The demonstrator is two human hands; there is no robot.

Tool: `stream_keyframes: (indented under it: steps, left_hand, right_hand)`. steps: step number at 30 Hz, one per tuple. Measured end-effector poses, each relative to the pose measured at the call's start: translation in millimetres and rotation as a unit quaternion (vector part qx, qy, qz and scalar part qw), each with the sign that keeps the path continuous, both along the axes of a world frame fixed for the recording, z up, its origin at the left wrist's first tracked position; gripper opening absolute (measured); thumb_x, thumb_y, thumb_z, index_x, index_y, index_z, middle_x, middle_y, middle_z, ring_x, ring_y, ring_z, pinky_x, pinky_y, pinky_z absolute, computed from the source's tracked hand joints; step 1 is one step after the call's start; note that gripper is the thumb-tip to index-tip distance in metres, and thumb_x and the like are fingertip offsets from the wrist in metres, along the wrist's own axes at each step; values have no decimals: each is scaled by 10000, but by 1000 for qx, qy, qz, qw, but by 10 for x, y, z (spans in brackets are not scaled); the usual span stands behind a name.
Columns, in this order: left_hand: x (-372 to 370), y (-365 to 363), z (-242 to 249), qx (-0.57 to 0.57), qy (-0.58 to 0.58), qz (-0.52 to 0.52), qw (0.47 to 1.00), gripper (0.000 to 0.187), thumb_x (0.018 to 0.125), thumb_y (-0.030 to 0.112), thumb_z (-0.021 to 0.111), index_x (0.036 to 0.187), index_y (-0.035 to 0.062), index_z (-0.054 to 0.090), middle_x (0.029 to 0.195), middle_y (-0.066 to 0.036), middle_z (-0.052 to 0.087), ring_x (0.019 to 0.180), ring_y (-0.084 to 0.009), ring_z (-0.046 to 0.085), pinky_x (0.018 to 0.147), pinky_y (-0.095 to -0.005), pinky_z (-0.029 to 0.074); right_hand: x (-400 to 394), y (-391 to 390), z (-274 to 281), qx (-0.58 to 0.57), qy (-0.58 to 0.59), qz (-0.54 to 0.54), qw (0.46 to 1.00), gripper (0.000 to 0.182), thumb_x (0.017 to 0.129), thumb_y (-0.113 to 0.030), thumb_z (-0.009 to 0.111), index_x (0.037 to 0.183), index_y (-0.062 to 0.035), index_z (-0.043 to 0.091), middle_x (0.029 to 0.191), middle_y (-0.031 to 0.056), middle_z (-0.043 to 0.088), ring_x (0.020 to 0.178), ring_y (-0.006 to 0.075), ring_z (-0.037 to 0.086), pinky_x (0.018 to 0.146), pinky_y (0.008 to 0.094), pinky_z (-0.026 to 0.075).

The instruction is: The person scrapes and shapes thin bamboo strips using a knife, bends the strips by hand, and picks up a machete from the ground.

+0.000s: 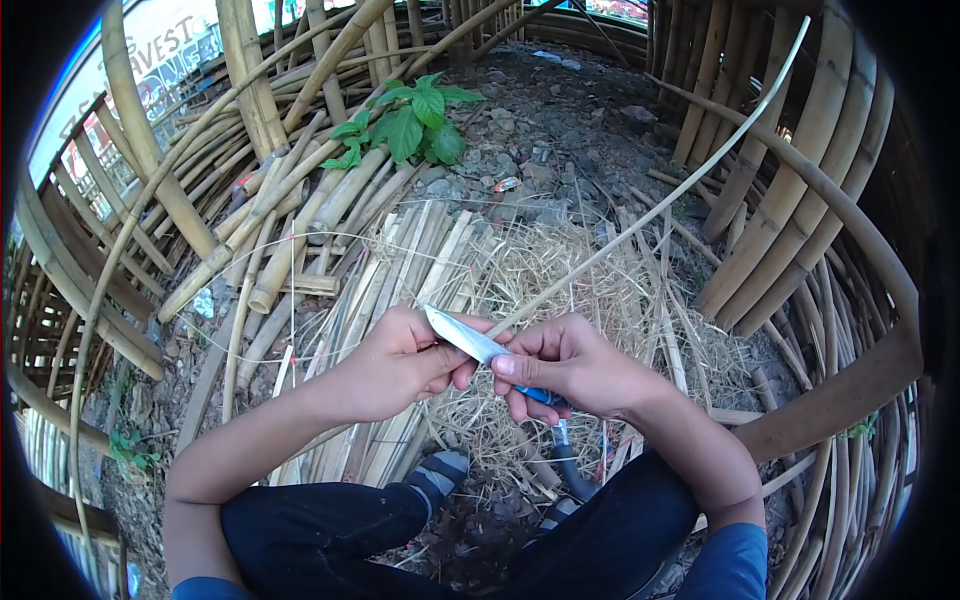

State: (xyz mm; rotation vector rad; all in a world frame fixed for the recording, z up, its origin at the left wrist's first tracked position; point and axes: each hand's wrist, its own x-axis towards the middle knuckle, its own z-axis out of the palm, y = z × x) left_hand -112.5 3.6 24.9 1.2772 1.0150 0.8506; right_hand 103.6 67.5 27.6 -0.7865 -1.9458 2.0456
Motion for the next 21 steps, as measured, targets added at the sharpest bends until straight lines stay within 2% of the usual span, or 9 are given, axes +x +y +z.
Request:
stream_keyframes:
  steps: [4, 6, 9, 13, 15, 16, 18, 19, 21]
  left_hand:
    - [-2, -93, 89, 5, 31, 16, 999, 296, 975, 111, 545, 1250, 32, 619, 712, 18, 575, 561, -13, 438, 478, -163, 309]
    - [-4, -120, 141, -8, 58, -1, 998, 340, 935, -15, 489, 1251, 4, 613, 717, 13, 586, 600, -25, 477, 519, -184, 362]
    - [-3, -137, 149, -1, 50, -6, 999, 346, 922, -35, 482, 1233, 7, 628, 703, 20, 574, 598, -28, 471, 524, -189, 368]
    - [19, -153, 165, 19, 62, -10, 998, 341, 930, -26, 487, 1240, 12, 625, 699, 21, 565, 601, -32, 467, 528, -197, 373]
    - [32, -164, 150, 38, 68, -3, 997, 285, 971, 58, 532, 1237, 21, 627, 703, 23, 550, 555, -10, 404, 480, -169, 299]
    - [13, -160, 146, 38, 68, -3, 997, 285, 971, 58, 532, 1237, 21, 627, 703, 23, 550, 555, -10, 404, 480, -169, 299]
    - [-45, -160, 128, 24, 81, -17, 996, 289, 973, 29, 493, 1228, -21, 620, 686, 21, 533, 608, -48, 454, 538, -217, 369]
    - [-41, -170, 141, 23, 82, -17, 996, 289, 973, 29, 493, 1228, -21, 620, 686, 21, 533, 608, -48, 454, 538, -217, 369]
    - [-22, -203, 168, 8, 4, 11, 1000, 275, 982, 45, 496, 1211, -40, 622, 685, 13, 525, 615, -53, 454, 551, -222, 369]
  right_hand:
    - [-15, -64, 31, 6, 0, 1, 1000, 307, 973, -258, 590, 871, 23, 660, 643, 55, 637, 435, 60, 487, 402, 201, 335]
    - [-8, -88, 29, 24, 0, -13, 1000, 294, 962, -262, 611, 872, 10, 677, 636, 20, 623, 448, 34, 490, 394, 192, 338]
    - [7, -106, 30, 34, 6, -30, 999, 288, 955, -251, 624, 850, 11, 683, 614, 15, 613, 443, 31, 482, 394, 197, 339]
    - [30, -155, 98, 56, -9, -51, 997, 278, 948, -239, 634, 837, 10, 690, 597, 16, 607, 438, 31, 480, 394, 200, 341]
    - [53, -165, 123, 67, -17, -68, 995, 281, 943, -217, 639, 815, 28, 692, 608, 27, 620, 452, 44, 475, 413, 210, 337]
    - [64, -169, 148, 67, -17, -68, 995, 281, 943, -217, 639, 815, 28, 692, 608, 27, 620, 452, 44, 475, 413, 210, 337]
    - [91, -161, 188, 76, -24, -81, 994, 285, 935, -228, 649, 820, 29, 693, 598, 33, 609, 449, 56, 477, 413, 218, 342]
    - [115, -132, 177, 76, -23, -81, 994, 285, 935, -228, 649, 820, 29, 693, 598, 33, 609, 449, 56, 477, 413, 218, 342]
    - [186, -53, 139, 63, -3, -148, 987, 277, 938, -232, 649, 824, 15, 700, 587, 28, 607, 434, 47, 477, 400, 207, 347]
